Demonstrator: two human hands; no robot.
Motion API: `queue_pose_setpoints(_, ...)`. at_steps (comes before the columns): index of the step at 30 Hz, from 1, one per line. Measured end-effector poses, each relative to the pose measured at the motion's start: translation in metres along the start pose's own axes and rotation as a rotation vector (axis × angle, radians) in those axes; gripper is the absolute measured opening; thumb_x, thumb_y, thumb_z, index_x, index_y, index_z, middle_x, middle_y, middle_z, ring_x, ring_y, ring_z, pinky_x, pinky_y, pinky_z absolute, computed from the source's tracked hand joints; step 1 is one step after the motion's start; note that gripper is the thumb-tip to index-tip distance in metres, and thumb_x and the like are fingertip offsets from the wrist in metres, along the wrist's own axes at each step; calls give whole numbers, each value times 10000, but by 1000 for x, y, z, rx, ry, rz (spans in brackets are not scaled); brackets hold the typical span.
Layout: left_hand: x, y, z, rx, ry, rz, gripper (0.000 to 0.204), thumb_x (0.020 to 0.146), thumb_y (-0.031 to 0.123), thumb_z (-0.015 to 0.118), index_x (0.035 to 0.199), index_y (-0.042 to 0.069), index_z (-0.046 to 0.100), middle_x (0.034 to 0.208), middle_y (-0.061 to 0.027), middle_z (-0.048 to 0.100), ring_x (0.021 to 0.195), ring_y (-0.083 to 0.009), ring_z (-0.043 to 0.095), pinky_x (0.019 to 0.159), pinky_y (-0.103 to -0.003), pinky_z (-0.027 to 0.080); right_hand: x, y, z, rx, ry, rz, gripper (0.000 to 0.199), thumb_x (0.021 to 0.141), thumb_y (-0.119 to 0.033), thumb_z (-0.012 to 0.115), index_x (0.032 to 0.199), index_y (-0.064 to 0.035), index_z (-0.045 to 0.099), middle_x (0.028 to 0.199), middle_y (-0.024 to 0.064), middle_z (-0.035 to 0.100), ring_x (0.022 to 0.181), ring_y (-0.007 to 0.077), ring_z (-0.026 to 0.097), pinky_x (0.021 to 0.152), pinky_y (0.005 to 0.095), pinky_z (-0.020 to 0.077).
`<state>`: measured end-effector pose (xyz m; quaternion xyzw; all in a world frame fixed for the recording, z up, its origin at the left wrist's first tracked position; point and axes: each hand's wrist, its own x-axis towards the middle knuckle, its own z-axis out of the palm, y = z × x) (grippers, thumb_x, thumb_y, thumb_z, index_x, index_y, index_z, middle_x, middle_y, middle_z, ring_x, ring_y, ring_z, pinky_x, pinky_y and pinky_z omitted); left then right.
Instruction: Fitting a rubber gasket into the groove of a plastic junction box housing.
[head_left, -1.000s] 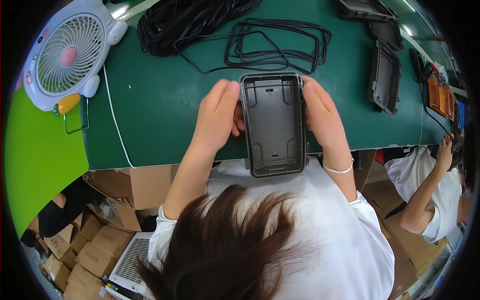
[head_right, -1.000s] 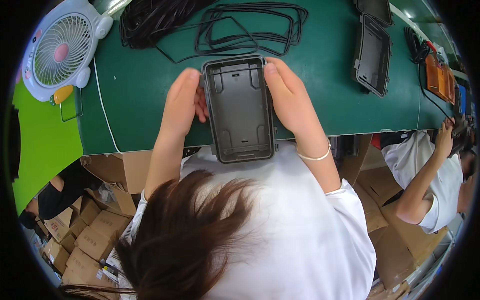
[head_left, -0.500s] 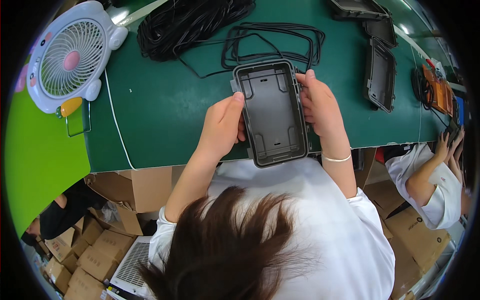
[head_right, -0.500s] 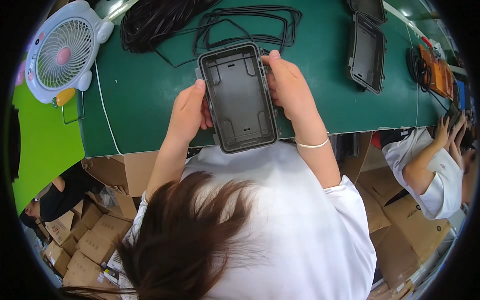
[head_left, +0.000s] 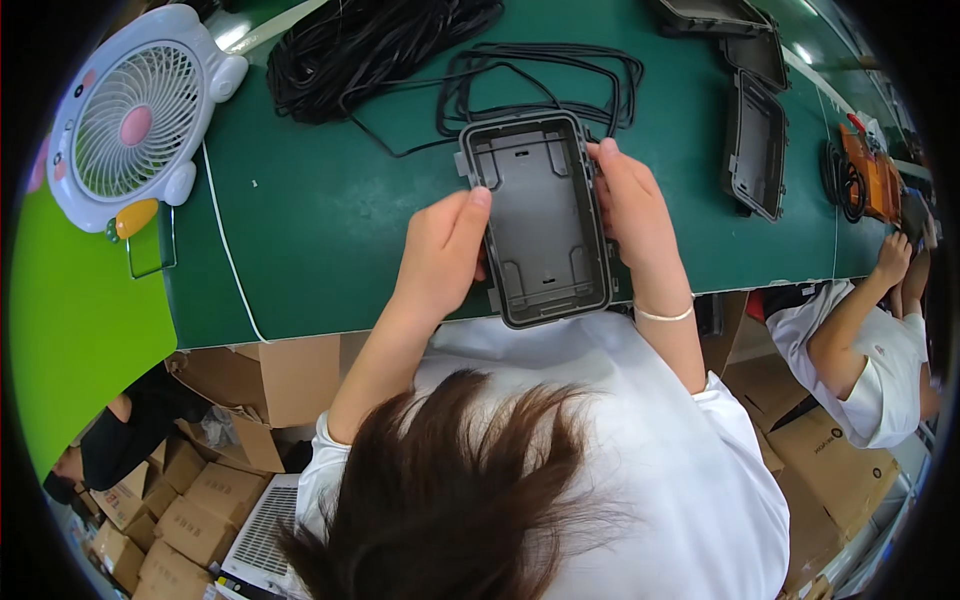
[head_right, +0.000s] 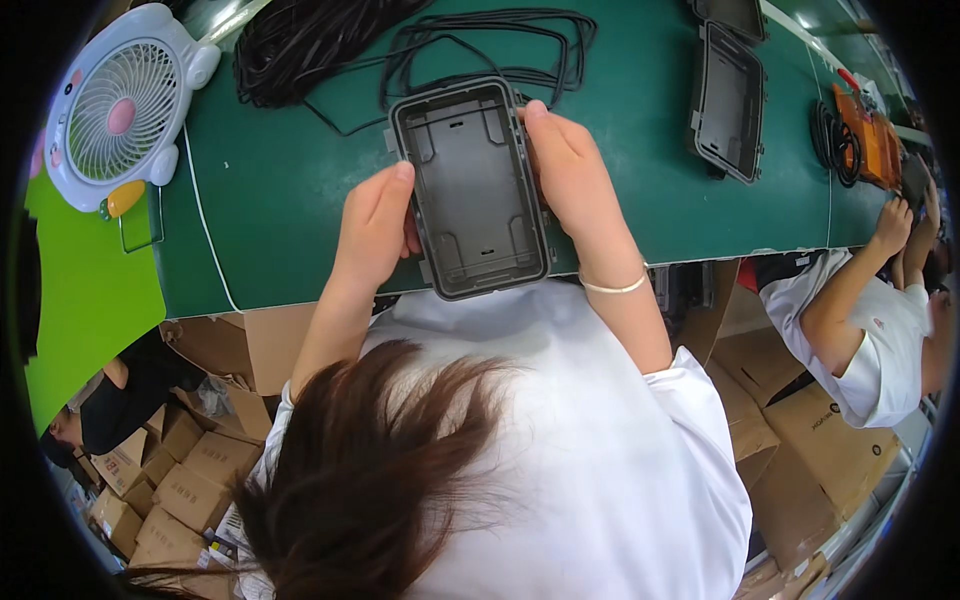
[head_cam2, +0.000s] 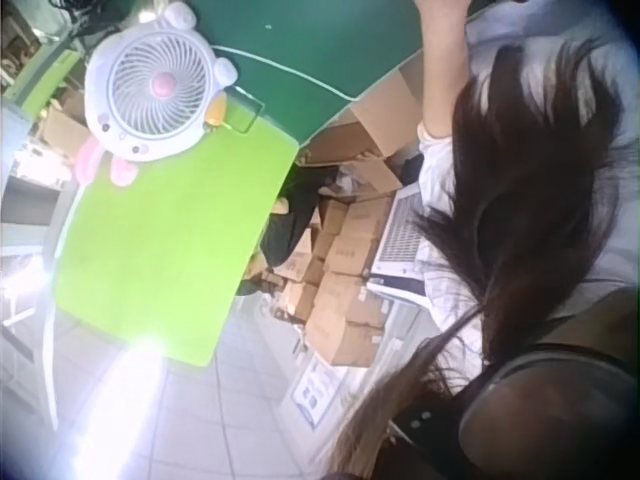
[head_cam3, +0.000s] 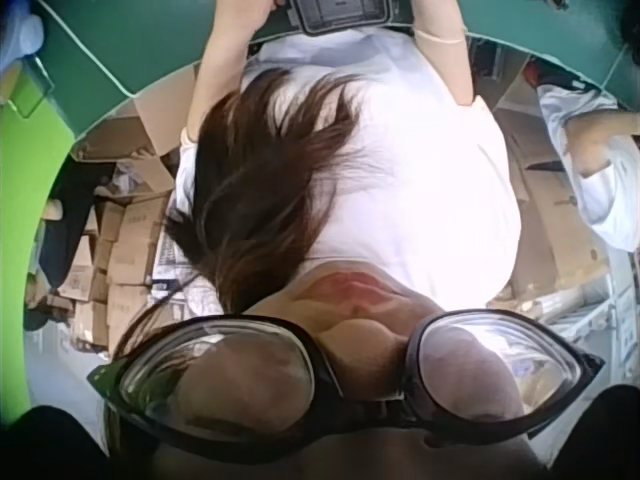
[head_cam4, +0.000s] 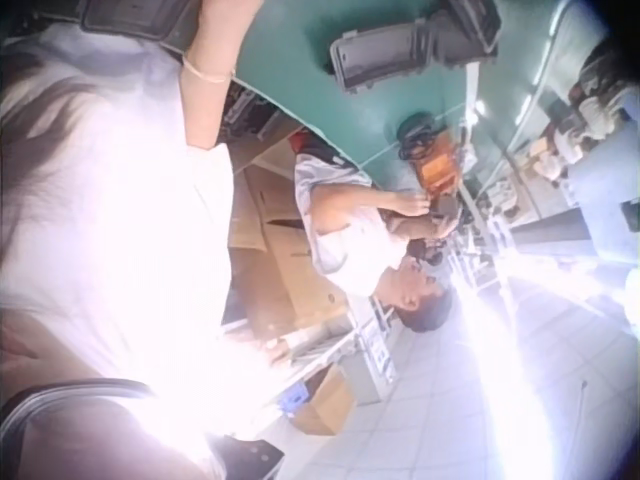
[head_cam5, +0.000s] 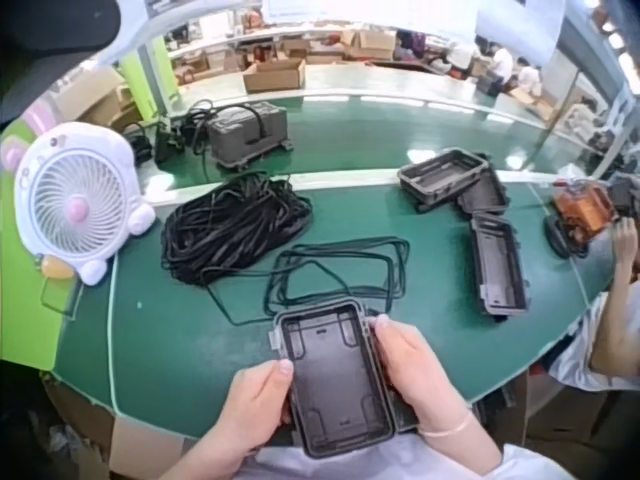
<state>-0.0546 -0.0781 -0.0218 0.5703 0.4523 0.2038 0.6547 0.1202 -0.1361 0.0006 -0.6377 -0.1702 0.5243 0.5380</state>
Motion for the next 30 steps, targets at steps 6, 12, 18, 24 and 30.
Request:
queue_pose_setpoints(6, -12, 3, -4, 244, -119, -31, 451, 932, 289, 476, 605, -19, 509, 476, -35, 456, 417, -109, 452, 397, -267, 362, 0, 27, -17, -425, -114, -255, 286, 941, -223, 474, 841, 24, 579, 684, -4, 549, 634, 73, 447, 583, 245, 408)
queue_pose_setpoints(12, -2, 6, -4, 35, -81, -74, 465, 936, 322, 464, 573, 34, 501, 475, -16, 459, 406, -91, 442, 390, -232, 353, 10, 26, -13, -198, -91, -202, 290, 936, -218, 478, 827, 35, 567, 647, 12, 527, 624, 74, 437, 573, 247, 404)
queue_pose_setpoints(18, -18, -6, -9, 182, -161, 2, 427, 929, 278, 476, 607, 0, 510, 498, -11, 460, 437, -91, 447, 414, -250, 359, -10, 31, -17, -423, -105, -277, 264, 924, -198, 491, 831, 39, 557, 635, 36, 531, 608, 84, 423, 554, 261, 396)
queue_pose_setpoints(24, -14, 0, -7, 66, -99, -70, 410, 927, 271, 482, 614, 5, 494, 500, -5, 445, 462, -76, 436, 440, -244, 363, -2, 33, -20, -350, -124, -244, 261, 929, -193, 482, 858, 43, 567, 676, 44, 555, 638, 89, 434, 583, 263, 407)
queue_pose_setpoints(30, -28, -14, -18, 342, -198, 49, 358, 899, 270, 541, 650, 15, 512, 520, 5, 471, 462, -145, 421, 454, -301, 375, -17, 33, -24, -340, -228, -212, 294, 940, -206, 469, 1096, 19, 575, 845, 74, 620, 791, 76, 509, 725, 209, 430)
